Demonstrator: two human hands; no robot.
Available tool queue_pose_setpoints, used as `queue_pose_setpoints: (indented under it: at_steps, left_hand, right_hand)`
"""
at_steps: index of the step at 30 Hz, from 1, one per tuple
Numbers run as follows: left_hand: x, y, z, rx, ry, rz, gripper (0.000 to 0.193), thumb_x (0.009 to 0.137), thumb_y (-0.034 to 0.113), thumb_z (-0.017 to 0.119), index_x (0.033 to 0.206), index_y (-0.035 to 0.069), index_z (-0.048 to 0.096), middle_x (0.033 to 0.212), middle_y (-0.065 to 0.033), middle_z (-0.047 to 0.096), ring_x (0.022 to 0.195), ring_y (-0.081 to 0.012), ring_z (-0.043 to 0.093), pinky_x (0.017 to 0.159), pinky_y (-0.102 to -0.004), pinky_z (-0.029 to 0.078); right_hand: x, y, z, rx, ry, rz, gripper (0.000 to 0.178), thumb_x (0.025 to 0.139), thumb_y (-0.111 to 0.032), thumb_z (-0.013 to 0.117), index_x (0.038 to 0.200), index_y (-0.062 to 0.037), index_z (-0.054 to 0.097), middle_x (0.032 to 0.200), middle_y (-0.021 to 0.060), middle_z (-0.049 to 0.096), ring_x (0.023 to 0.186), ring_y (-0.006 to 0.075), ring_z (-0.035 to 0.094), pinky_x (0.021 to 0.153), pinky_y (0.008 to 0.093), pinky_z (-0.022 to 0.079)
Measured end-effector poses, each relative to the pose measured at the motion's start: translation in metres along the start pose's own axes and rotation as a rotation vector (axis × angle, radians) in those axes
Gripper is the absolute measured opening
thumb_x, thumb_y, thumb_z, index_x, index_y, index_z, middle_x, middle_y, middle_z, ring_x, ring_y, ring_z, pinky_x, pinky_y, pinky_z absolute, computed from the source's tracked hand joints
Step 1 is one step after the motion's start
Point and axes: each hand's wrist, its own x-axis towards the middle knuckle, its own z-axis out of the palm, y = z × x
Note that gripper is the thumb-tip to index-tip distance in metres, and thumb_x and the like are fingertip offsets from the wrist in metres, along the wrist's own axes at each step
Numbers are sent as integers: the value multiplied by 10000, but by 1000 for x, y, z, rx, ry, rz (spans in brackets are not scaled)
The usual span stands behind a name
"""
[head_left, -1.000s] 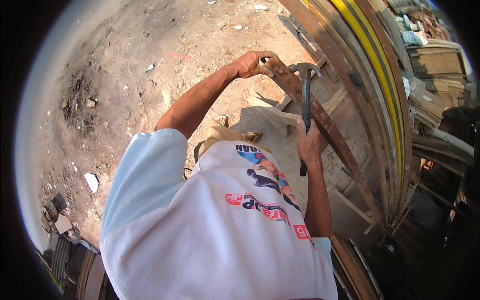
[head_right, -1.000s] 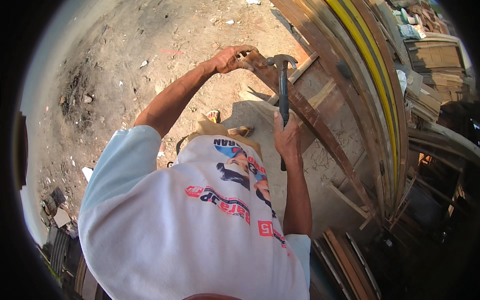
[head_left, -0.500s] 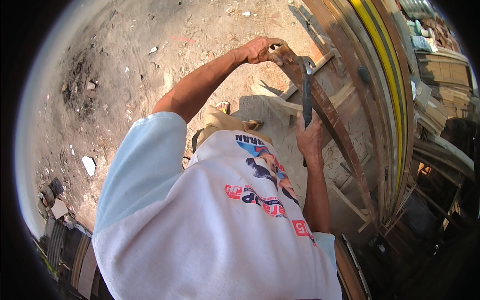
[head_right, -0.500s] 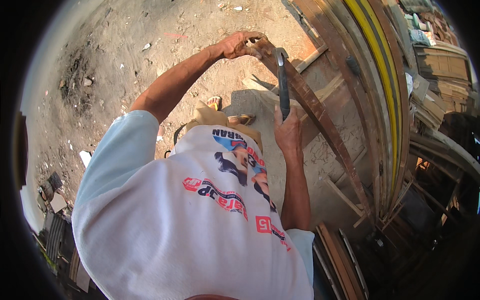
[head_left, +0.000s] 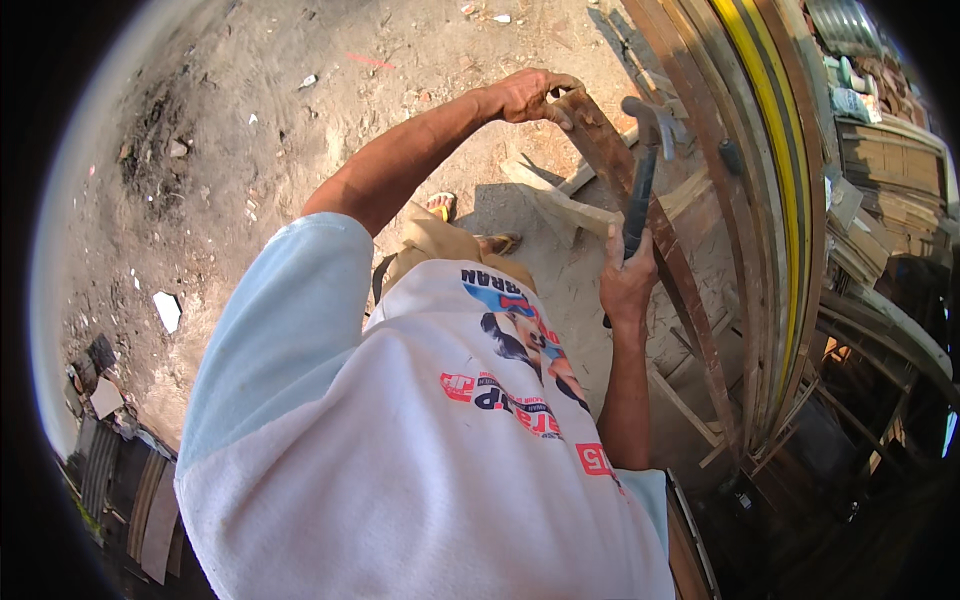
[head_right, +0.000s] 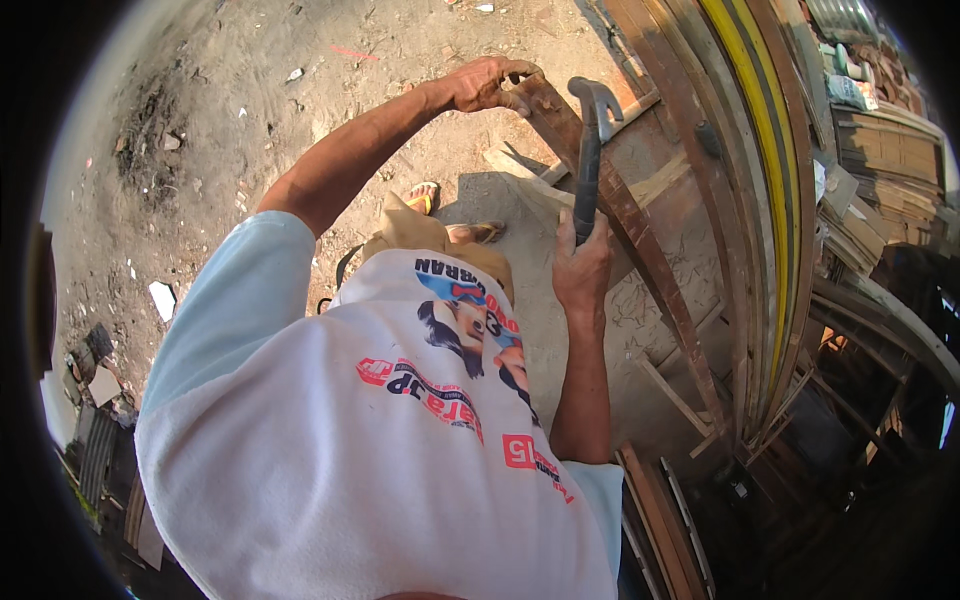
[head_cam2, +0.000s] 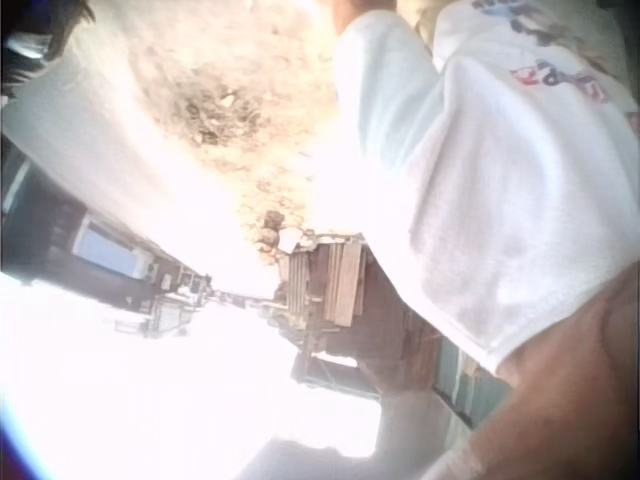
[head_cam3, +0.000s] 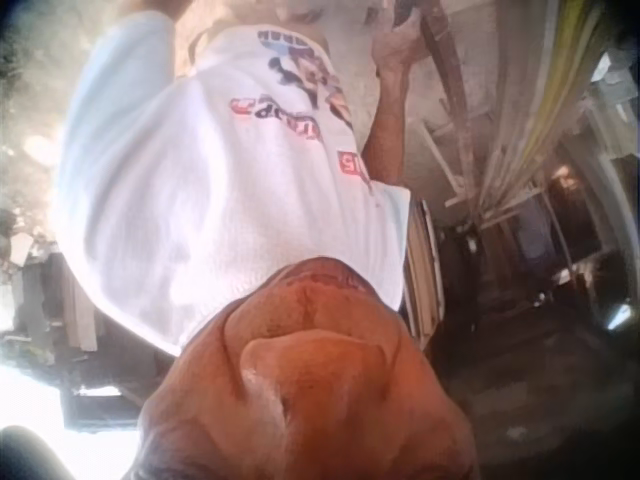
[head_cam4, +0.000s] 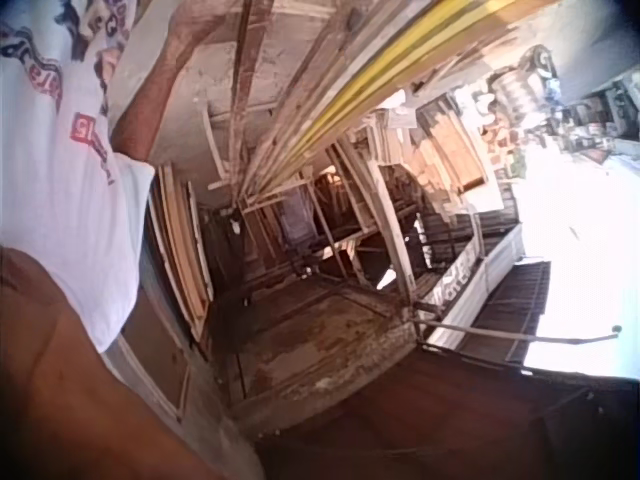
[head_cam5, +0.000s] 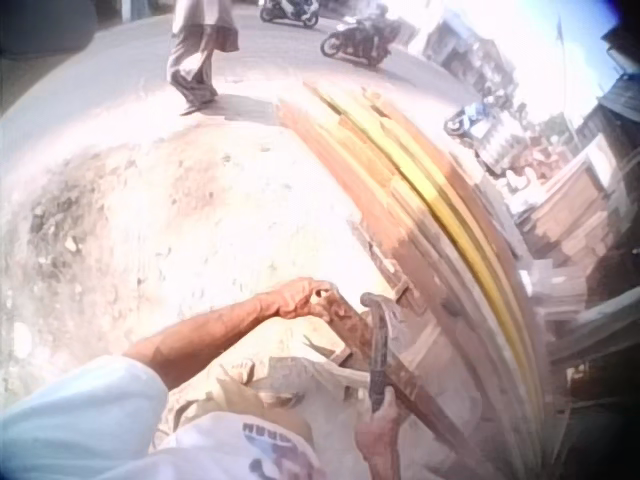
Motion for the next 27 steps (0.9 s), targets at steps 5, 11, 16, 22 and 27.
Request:
queue_pose_setpoints:
  at_steps: [5, 11, 16, 22, 27]
  left_hand:
    - [-6, -10, 6, -86, -44, 4, 683, 864, 432, 812, 1402, 103, 550, 1189, -159, 723, 1096, -381, 685, 933, -497, 548]
    - [-7, -4, 6, -26, 6, 39, 700, 824, 492, 835, 1372, 144, 573, 1220, -141, 715, 1137, -355, 673, 947, -479, 540]
    - [2, -16, 12, -90, 12, 63, 678, 837, 448, 836, 1370, 128, 569, 1209, -147, 716, 1119, -368, 674, 929, -487, 540]
    - [-8, 6, -2, -103, -146, -56, 645, 850, 435, 822, 1358, 125, 574, 1238, -147, 699, 1148, -366, 659, 965, -491, 526]
    - [-6, -1, -6, -161, -114, 7, 612, 845, 415, 833, 1316, 111, 589, 1198, -129, 717, 1136, -336, 672, 960, -472, 519]
  right_hand:
    - [17, -50, -43, 388, 39, 211, 415, 1059, -382, 592, 980, 23, 550, 725, 73, 543, 614, 179, 574, 585, 347, 476]
    - [52, -157, -179, 563, 1036, -561, 600, 1013, -708, 438, 919, -115, 442, 713, 21, 382, 513, 139, 332, 465, 302, 374]
    - [10, -34, -17, 410, 349, -222, 374, 1061, -409, 552, 928, -69, 474, 691, 48, 476, 603, 204, 506, 570, 362, 448]
    - [13, -56, -59, 672, 172, 248, 398, 1073, -401, 549, 937, -28, 520, 653, 23, 483, 457, 89, 457, 420, 253, 395]
    - [57, -128, -206, 748, 961, -586, 451, 1091, -523, 415, 952, -96, 445, 686, 14, 392, 475, 116, 370, 415, 261, 393]
